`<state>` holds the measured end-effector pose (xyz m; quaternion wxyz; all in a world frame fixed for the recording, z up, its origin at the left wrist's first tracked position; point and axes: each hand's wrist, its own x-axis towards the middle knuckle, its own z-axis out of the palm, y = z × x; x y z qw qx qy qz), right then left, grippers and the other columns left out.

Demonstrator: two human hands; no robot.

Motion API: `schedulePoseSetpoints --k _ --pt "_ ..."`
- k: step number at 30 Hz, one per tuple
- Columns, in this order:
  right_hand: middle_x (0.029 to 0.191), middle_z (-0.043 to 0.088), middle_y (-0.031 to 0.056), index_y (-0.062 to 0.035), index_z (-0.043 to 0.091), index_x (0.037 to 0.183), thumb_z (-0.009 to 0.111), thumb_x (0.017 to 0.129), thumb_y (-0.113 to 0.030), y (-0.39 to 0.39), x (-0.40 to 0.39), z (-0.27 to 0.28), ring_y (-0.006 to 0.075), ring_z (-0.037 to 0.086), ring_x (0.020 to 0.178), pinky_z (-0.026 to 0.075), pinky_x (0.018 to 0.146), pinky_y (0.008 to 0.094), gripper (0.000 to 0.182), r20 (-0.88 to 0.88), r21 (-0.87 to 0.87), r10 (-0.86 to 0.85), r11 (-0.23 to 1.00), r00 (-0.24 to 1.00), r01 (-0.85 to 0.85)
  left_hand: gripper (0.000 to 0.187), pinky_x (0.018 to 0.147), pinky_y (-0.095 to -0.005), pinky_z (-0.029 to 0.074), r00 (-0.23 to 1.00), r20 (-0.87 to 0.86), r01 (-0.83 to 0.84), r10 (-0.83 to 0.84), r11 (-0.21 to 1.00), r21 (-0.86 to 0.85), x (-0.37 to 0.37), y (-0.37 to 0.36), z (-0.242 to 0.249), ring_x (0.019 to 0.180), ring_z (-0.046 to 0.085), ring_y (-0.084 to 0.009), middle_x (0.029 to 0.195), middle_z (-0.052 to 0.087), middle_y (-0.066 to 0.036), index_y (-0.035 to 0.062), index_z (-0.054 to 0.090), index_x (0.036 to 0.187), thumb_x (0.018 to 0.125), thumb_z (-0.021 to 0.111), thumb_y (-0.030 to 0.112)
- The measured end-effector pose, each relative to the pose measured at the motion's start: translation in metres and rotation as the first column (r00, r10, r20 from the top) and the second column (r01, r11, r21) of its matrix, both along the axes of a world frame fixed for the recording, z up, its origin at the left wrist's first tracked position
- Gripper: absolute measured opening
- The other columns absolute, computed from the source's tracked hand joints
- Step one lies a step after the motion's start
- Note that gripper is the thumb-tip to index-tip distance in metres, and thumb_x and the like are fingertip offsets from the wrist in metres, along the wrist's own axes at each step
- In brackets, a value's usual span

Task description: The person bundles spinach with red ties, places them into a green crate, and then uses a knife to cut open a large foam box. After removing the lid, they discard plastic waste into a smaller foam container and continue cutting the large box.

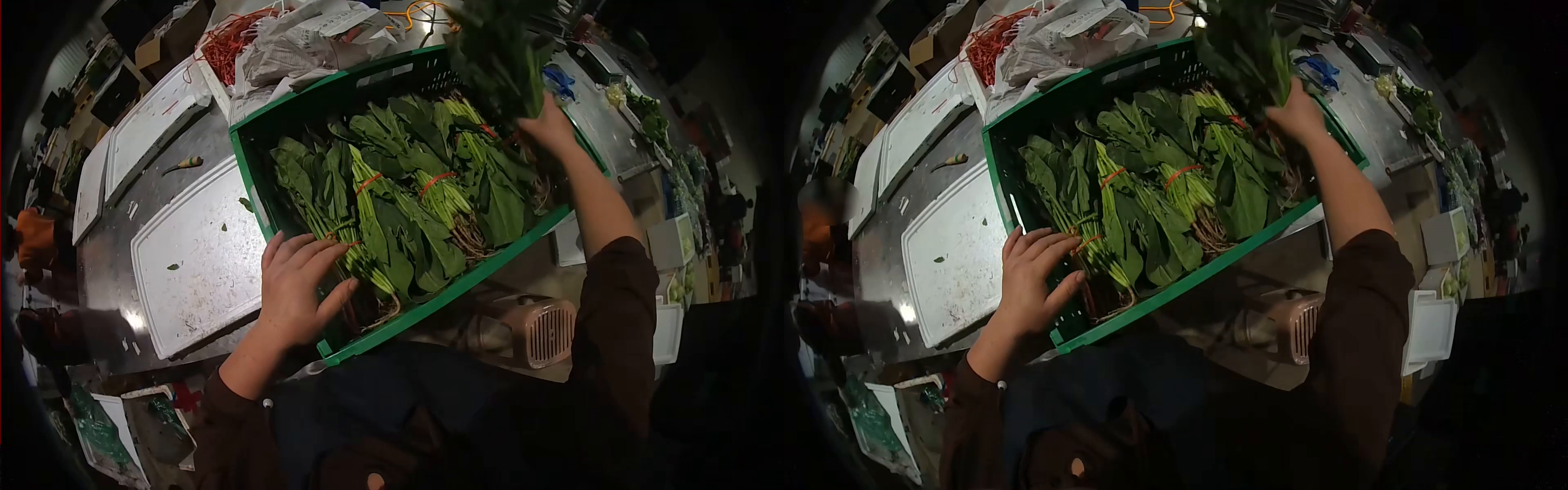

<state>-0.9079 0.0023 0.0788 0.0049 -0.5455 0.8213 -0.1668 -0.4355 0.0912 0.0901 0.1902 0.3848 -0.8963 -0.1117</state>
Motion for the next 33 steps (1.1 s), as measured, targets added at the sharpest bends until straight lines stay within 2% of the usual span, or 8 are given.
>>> schedulePoseSetpoints --k 3,13,17,24,25,27,29,33 --pt "0.110 0.056 0.0266 -0.0024 0.017 0.139 0.069 0.071 -0.029 -0.005 -0.003 -0.032 0.0381 0.058 0.096 0.048 0.082 0.0433 0.090 0.007 0.366 -0.078 0.928 0.997 0.070 0.040 0.102 -0.0473 0.027 1.000 -0.011 -0.004 0.004 1.000 0.004 0.001 -0.002 0.001 0.109 0.050 -0.0279 0.109 0.061 -0.008 0.0100 0.062 0.108 0.076 0.064 0.033" --pt "0.123 0.046 0.0318 0.0068 0.015 0.136 0.068 0.073 -0.025 -0.044 -0.021 -0.052 0.0393 0.051 0.111 0.043 0.090 0.0419 0.088 -0.039 0.751 0.009 0.660 0.999 0.024 0.038 0.102 -0.0461 0.027 0.999 -0.033 -0.021 0.022 0.999 0.029 0.000 -0.005 0.002 0.106 0.051 -0.0264 0.105 0.061 -0.005 0.0120 0.064 0.103 0.071 0.066 0.032" --pt "0.124 0.045 0.0326 0.0099 0.014 0.135 0.065 0.078 -0.021 -0.092 -0.148 -0.196 0.0399 0.049 0.113 0.042 0.092 0.0426 0.083 -0.095 0.710 -0.009 0.700 0.995 0.074 0.036 0.102 -0.0462 0.027 0.999 -0.042 -0.033 0.035 0.998 0.052 0.000 -0.007 0.002 0.105 0.051 -0.0256 0.105 0.061 -0.004 0.0129 0.065 0.101 0.070 0.067 0.031" --pt "0.123 0.046 0.0322 0.0126 0.032 0.129 0.063 0.080 -0.035 -0.046 -0.006 -0.010 0.0377 0.050 0.113 0.042 0.092 0.0425 0.075 -0.029 0.797 0.042 0.604 0.999 -0.002 0.031 0.102 -0.0453 0.027 0.998 -0.053 -0.022 0.026 0.997 0.072 -0.001 -0.007 0.005 0.105 0.051 -0.0246 0.102 0.062 -0.002 0.0139 0.066 0.097 0.070 0.067 0.030" --pt "0.124 0.047 0.0306 0.0109 0.035 0.128 0.060 0.082 -0.039 -0.049 -0.001 0.000 0.0370 0.049 0.115 0.042 0.093 0.0418 0.072 -0.081 0.709 0.018 0.703 0.997 0.045 0.030 0.102 -0.0451 0.027 0.998 -0.056 -0.024 0.028 0.997 0.075 -0.001 -0.006 0.004 0.104 0.051 -0.0245 0.101 0.062 -0.002 0.0139 0.066 0.096 0.070 0.067 0.030" --pt "0.124 0.048 0.0291 0.0092 0.039 0.127 0.057 0.083 -0.043 -0.054 -0.005 -0.008 0.0362 0.048 0.116 0.041 0.094 0.0410 0.070 -0.121 0.614 -0.011 0.785 0.993 0.084 0.030 0.102 -0.0451 0.027 0.998 -0.052 -0.025 0.029 0.997 0.074 -0.002 -0.006 0.004 0.104 0.051 -0.0245 0.101 0.062 -0.002 0.0139 0.066 0.096 0.070 0.067 0.030" --pt "0.141 0.033 0.0189 -0.0021 0.026 0.139 0.050 0.088 -0.047 -0.067 -0.024 -0.043 0.0349 0.033 0.129 0.033 0.102 0.0414 0.072 -0.172 0.039 0.242 0.970 0.955 -0.239 0.030 0.102 -0.0452 0.027 0.998 -0.047 -0.030 0.033 0.997 0.065 -0.002 -0.006 0.005 0.104 0.051 -0.0245 0.101 0.062 -0.002 0.0139 0.067 0.096 0.070 0.067 0.030" --pt "0.149 0.017 0.0107 -0.0138 0.014 0.145 0.039 0.091 -0.051 -0.075 -0.021 -0.105 0.0343 0.014 0.137 0.019 0.110 0.0446 0.070 -0.123 0.276 0.118 0.958 0.985 -0.080 0.030 0.101 -0.0456 0.028 0.999 -0.037 -0.032 0.034 0.997 0.064 -0.001 -0.007 0.005 0.104 0.052 -0.0240 0.100 0.062 -0.002 0.0139 0.067 0.095 0.070 0.067 0.030"
